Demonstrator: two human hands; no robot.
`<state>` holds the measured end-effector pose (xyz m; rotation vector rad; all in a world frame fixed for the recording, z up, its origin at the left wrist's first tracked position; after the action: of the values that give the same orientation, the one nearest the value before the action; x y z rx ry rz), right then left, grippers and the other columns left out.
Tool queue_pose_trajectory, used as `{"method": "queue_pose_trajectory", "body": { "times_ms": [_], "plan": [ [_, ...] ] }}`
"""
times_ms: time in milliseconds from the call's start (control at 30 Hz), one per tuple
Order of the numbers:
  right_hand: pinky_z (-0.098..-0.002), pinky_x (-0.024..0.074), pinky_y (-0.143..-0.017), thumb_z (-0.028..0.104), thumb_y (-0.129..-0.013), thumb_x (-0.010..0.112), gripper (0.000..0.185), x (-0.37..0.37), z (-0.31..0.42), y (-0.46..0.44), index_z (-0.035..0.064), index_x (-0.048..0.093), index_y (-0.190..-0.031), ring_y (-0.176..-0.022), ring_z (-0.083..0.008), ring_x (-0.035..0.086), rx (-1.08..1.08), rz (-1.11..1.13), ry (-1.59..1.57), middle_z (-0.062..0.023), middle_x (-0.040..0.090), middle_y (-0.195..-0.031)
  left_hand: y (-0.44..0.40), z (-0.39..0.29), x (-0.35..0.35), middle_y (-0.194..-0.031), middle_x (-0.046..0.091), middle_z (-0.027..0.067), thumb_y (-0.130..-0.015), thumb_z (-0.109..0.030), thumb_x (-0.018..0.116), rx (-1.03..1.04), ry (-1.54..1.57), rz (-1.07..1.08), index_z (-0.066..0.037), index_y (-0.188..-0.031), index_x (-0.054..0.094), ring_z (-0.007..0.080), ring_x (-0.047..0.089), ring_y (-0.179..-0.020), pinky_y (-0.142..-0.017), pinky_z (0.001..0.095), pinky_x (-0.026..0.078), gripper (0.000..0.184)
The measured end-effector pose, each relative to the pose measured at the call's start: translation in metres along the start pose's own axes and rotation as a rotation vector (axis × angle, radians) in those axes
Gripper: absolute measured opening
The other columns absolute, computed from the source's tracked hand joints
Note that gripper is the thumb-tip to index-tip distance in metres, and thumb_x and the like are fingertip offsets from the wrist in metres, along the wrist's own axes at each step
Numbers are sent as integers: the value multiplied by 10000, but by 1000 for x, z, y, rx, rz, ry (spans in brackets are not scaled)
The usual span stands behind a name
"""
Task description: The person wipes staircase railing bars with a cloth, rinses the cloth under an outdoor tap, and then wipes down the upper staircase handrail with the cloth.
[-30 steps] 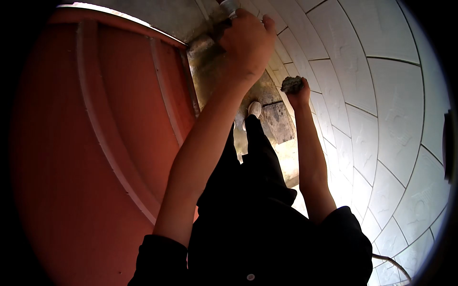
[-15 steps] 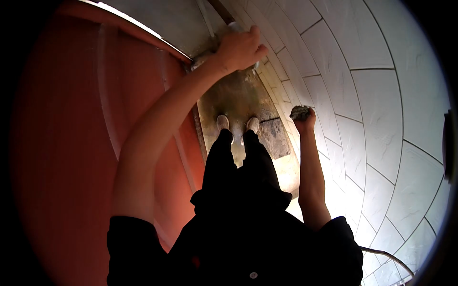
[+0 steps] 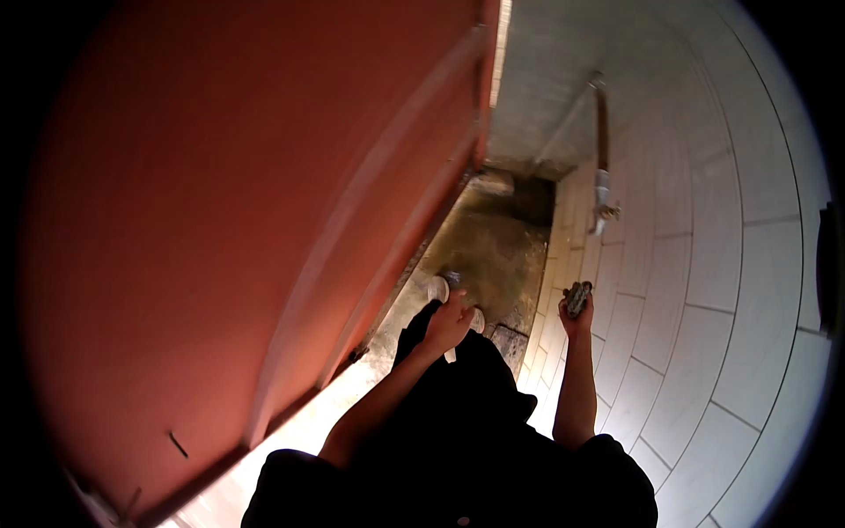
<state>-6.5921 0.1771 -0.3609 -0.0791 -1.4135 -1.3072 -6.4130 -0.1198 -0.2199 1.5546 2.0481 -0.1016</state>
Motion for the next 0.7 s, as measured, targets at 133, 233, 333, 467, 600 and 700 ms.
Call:
{"method": "queue_pose_trajectory", "body": {
  "times_ms": [133, 233, 333, 467, 600, 700],
  "plan": [
    [-330, 528, -650, 393, -884, 614, 301, 17, -46, -2, 98, 651, -934, -809, -214, 626, 99, -17, 62, -48, 672, -879, 94, 41, -46, -819, 650, 190, -873, -202, 566, -241, 48, -254, -59, -1194, 453, 388, 636, -781, -707, 456, 506, 368],
    [-363, 558, -678, 448, -881, 606, 366, 11, -84, -9, 92, 639, -957, -846, -265, 616, 453, -26, 71, -87, 636, -1073, 159, 64, -75, -819, 658, 194, -866, -175, 560, -348, 124, -480, -73, -1156, 502, 392, 638, -789, -715, 448, 509, 312],
    [-405, 545, -833, 424, -868, 635, 385, 15, -129, -11, 93, 616, -1063, -926, -323, 590, 454, -67, 147, -109, 592, -1195, 232, 95, -89, -823, 664, 176, -879, -163, 553, -459, 192, -669, -67, -1145, 531, 314, 648, -728, -692, 397, 514, 284],
    [-407, 529, -915, 181, -836, 704, 487, 25, -179, -13, 21, 475, -1235, -1108, -349, 544, 300, 42, 84, -208, 553, -1158, 331, 163, -85, -793, 641, 106, -900, -136, 519, -534, 392, -805, -48, -1138, 560, 162, 600, -606, -586, 301, 497, 257],
    [-329, 561, -746, 141, -847, 669, 266, 43, -233, 27, 16, 557, -1054, -941, -265, 592, 440, 11, 130, -151, 588, -1033, 444, 204, -87, -807, 656, 106, -899, -147, 524, -601, 534, -858, -38, -1104, 591, 165, 617, -613, -576, 295, 502, 241],
    [-262, 531, -619, 117, -858, 623, 150, 55, -309, 55, 27, 574, -968, -814, -210, 590, 597, -24, 219, -116, 595, -914, 520, 225, -95, -803, 672, 115, -887, -152, 524, -775, 524, -911, -24, -1070, 606, 168, 627, -620, -586, 304, 514, 238]
  ]
}}
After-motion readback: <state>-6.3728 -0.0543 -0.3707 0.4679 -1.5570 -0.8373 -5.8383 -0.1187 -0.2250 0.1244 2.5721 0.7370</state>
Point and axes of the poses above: each hand's wrist, its own y-axis away from the middle knuckle, its own x-axis out of the palm, z = x × y, the point moved 3 cm from there along -y, towards the middle knuckle
